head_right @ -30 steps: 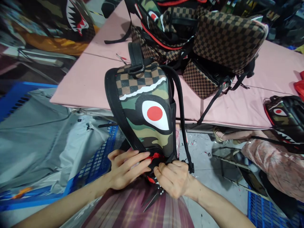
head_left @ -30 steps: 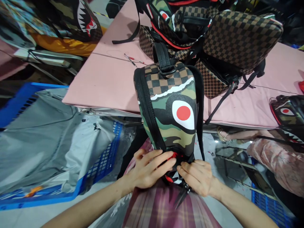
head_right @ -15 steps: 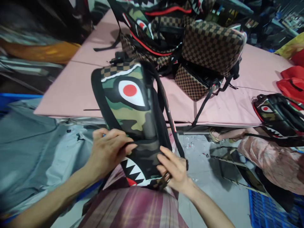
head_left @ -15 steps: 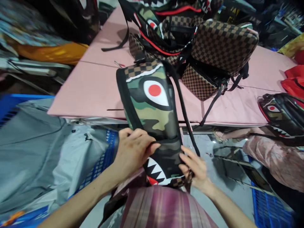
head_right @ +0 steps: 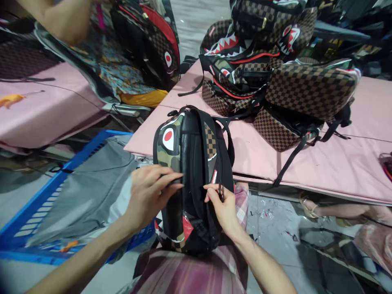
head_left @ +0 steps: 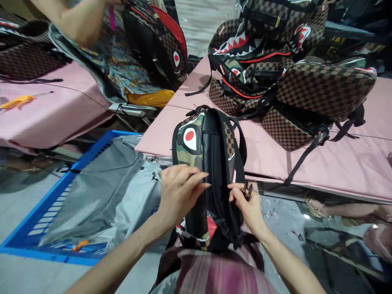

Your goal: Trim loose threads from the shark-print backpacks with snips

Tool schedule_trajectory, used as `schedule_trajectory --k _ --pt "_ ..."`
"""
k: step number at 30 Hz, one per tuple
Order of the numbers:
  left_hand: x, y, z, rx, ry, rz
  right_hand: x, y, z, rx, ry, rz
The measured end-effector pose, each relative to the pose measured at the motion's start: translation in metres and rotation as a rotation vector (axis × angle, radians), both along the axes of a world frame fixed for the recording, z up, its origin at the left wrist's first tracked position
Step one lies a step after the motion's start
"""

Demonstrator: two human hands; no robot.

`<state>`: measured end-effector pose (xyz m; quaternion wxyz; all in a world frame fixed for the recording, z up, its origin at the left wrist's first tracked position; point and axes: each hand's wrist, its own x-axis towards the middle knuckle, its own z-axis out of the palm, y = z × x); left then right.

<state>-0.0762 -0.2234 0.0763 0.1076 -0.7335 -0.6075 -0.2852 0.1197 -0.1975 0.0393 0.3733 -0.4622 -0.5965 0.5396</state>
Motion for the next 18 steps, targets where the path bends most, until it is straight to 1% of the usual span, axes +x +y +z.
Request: schedule_trajectory --k 2,3,5,7,9,13,15,18 --pt "0.018 0.012 0.013 -0.118 0.198 -0.021 0.003 0.007 -0.005 0.060 -0.060 -0.010" --pt "0.024 0.016 0.016 -0.163 0.279 -0.016 0.005 0.010 -0.007 0.104 -0.116 0.008" --pt "0.032 0.021 0.014 -0.212 0.395 -0.010 0.007 0.011 -0.008 0.204 -0.251 0.034" --pt "0.032 0.020 0.007 -0.228 0.443 0.008 0.008 0.010 -0.008 0.314 -0.390 0.042" --pt "0.028 0.016 -0.002 -0.232 0.433 0.042 0.006 0.010 -0.006 0.409 -0.491 0.048" --pt "0.014 0.006 -0.015 -0.186 0.318 0.126 -0.006 0.016 0.001 0.645 -0.586 0.110" --pt "0.008 0.003 -0.021 -0.141 0.240 0.142 -0.014 0.021 0.004 0.754 -0.635 0.139" --pt "0.002 -0.001 -0.028 -0.087 0.137 0.136 -0.026 0.026 0.007 0.871 -0.707 0.157"
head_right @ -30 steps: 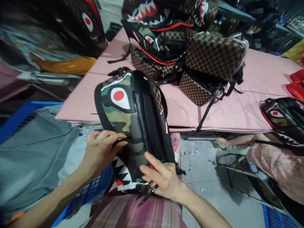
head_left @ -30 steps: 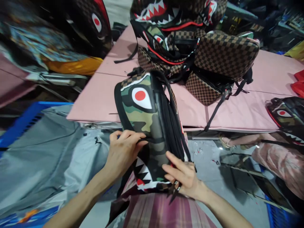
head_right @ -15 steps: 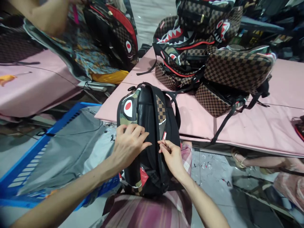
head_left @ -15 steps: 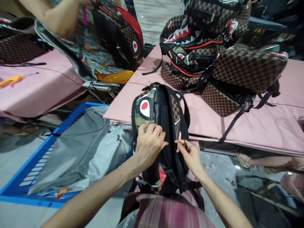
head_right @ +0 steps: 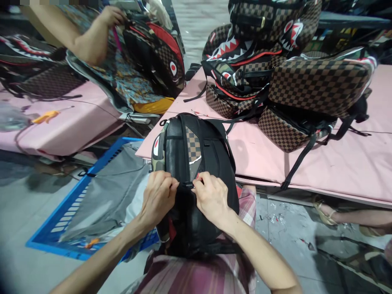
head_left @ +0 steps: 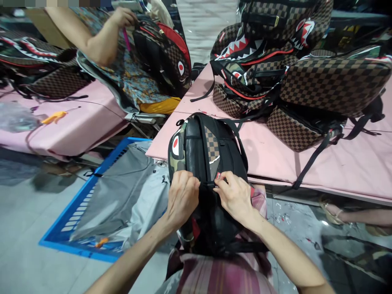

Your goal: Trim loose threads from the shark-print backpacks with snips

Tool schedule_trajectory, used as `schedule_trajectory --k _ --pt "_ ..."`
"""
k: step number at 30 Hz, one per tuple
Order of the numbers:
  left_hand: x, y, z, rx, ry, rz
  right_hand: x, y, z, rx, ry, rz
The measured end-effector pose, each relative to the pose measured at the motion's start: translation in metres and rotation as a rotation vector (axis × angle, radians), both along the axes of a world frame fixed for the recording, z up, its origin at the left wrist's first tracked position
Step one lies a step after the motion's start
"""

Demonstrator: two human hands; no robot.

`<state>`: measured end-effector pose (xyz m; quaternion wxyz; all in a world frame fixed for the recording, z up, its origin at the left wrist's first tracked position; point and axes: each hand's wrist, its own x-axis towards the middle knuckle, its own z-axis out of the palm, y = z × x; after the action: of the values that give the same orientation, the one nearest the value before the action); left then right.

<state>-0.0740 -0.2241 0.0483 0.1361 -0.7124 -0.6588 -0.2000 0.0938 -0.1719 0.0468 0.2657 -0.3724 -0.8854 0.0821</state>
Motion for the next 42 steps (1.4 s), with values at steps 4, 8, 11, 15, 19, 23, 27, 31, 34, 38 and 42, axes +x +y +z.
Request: schedule_trajectory --k 4,8,11,15,19,23,27,31,34,38,42 --pt "-0.003 -0.001 -0.003 0.023 -0.064 -0.001 -0.011 0.002 0.003 0.051 -0.076 0.026" --pt "-0.003 -0.002 -0.001 0.015 -0.071 -0.003 -0.016 0.003 0.006 0.044 -0.129 0.061" --pt "-0.003 -0.001 -0.001 0.031 -0.086 -0.013 -0.016 0.004 0.008 0.011 -0.149 0.082" --pt "-0.003 -0.001 -0.001 0.025 -0.113 -0.014 -0.015 0.005 0.008 -0.001 -0.138 0.096" --pt "-0.003 -0.001 -0.002 0.029 -0.118 -0.014 -0.015 0.006 0.007 -0.003 -0.106 0.088" --pt "-0.003 -0.001 -0.003 0.039 -0.114 -0.018 -0.017 0.008 0.006 -0.025 -0.108 0.100" --pt "-0.003 -0.001 -0.004 0.051 -0.130 -0.016 -0.017 0.008 0.004 -0.022 -0.118 0.102" --pt "-0.003 -0.001 -0.006 0.051 -0.137 -0.010 -0.014 0.006 0.005 -0.019 -0.093 0.078" --pt "-0.003 -0.001 -0.005 0.046 -0.145 -0.007 -0.014 0.005 0.005 -0.006 -0.097 0.089" --pt "-0.002 -0.001 -0.005 0.046 -0.148 -0.004 -0.016 0.007 0.004 -0.020 -0.124 0.114" --pt "-0.001 0.002 -0.006 0.041 -0.134 0.008 -0.016 0.011 0.004 -0.039 -0.104 0.117"
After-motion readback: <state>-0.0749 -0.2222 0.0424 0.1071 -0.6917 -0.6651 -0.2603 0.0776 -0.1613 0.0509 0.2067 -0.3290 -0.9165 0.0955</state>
